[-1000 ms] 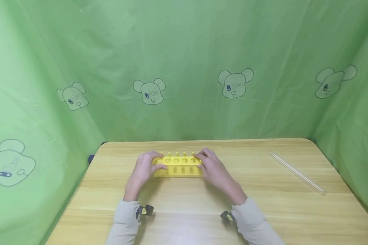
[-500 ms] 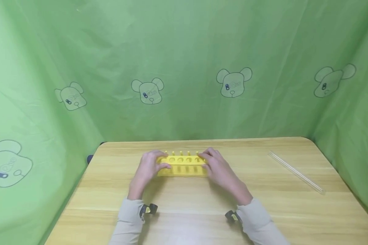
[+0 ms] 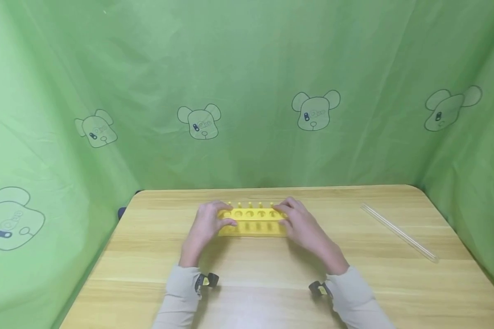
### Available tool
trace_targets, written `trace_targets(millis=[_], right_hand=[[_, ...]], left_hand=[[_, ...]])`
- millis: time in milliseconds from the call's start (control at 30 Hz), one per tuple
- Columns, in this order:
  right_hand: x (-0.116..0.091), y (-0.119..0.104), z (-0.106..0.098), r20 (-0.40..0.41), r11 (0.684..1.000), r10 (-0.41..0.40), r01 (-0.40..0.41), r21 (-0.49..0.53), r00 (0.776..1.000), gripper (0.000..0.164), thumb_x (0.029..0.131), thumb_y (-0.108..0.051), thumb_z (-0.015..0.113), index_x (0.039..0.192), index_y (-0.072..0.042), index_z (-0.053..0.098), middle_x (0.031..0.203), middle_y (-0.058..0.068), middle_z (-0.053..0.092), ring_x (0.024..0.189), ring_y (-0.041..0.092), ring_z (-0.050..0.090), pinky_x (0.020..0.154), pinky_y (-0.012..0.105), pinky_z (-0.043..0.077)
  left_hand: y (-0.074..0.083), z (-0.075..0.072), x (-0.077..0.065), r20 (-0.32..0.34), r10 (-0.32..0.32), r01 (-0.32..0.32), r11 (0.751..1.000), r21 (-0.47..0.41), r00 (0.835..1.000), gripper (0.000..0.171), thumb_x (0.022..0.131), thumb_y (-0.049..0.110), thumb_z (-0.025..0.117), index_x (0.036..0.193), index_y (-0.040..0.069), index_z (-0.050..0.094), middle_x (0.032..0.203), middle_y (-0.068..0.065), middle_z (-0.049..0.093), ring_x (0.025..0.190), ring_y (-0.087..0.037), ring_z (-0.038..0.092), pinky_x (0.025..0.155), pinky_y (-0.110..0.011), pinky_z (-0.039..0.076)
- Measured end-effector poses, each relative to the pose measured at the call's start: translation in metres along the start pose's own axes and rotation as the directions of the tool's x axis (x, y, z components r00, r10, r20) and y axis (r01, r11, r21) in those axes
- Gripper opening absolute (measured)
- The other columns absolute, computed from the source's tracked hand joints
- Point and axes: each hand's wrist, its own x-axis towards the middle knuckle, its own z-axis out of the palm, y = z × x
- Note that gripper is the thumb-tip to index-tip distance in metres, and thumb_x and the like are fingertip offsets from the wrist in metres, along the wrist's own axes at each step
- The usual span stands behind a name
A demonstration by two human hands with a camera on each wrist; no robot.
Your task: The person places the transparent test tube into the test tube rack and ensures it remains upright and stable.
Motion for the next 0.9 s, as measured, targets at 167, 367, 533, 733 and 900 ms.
trace_targets(millis=[167,367,533,733,900], right_hand=[[-0.003,0.005,-0.007,0.005,1.000,0.005,-0.005,0.007,1.000,0.043,0.091,0.001,0.073,0.133,0.003,0.063,0.121,0.012,0.060,0.114,0.031,0.057,0.102,0.048,0.054],[-0.006,0.011,-0.013,0.015,1.000,0.012,-0.013,0.016,1.000,0.043,0.092,0.001,0.072,0.134,0.003,0.063,0.122,0.012,0.060,0.114,0.031,0.057,0.102,0.048,0.053],[-0.007,0.012,-0.018,0.023,0.999,0.028,-0.029,0.017,0.999,0.043,0.092,0.002,0.071,0.134,0.004,0.062,0.122,0.013,0.060,0.114,0.032,0.057,0.102,0.050,0.053],[-0.009,0.014,-0.022,0.018,0.999,0.041,-0.042,0.025,0.999,0.043,0.091,0.004,0.071,0.134,0.003,0.063,0.122,0.014,0.060,0.114,0.033,0.057,0.102,0.052,0.053],[-0.010,0.015,-0.025,0.016,0.999,0.040,-0.041,0.032,0.999,0.043,0.091,0.005,0.072,0.133,0.004,0.063,0.120,0.014,0.061,0.111,0.033,0.058,0.100,0.051,0.054]], left_hand=[[0.003,0.005,0.000,0.015,0.011,-0.011,1.000,-0.014,1.000,0.044,0.076,0.019,0.090,0.113,0.002,0.075,0.115,-0.015,0.074,0.110,-0.031,0.070,0.100,-0.039,0.057],[0.007,0.011,0.003,0.023,0.043,-0.042,0.998,-0.036,0.999,0.043,0.078,0.016,0.088,0.116,0.000,0.074,0.118,-0.017,0.073,0.112,-0.033,0.069,0.102,-0.042,0.055],[0.011,0.013,0.004,0.024,0.052,-0.051,0.998,-0.040,0.998,0.043,0.078,0.016,0.088,0.116,0.001,0.074,0.118,-0.017,0.073,0.112,-0.033,0.069,0.103,-0.041,0.055],[0.016,0.015,0.006,0.046,0.034,-0.032,0.998,-0.047,0.998,0.043,0.079,0.016,0.088,0.117,0.002,0.074,0.119,-0.016,0.073,0.113,-0.030,0.069,0.103,-0.039,0.055],[0.019,0.014,0.009,0.054,0.022,-0.020,0.999,-0.043,0.998,0.043,0.079,0.017,0.088,0.117,0.002,0.074,0.118,-0.015,0.073,0.112,-0.030,0.069,0.102,-0.038,0.056]])
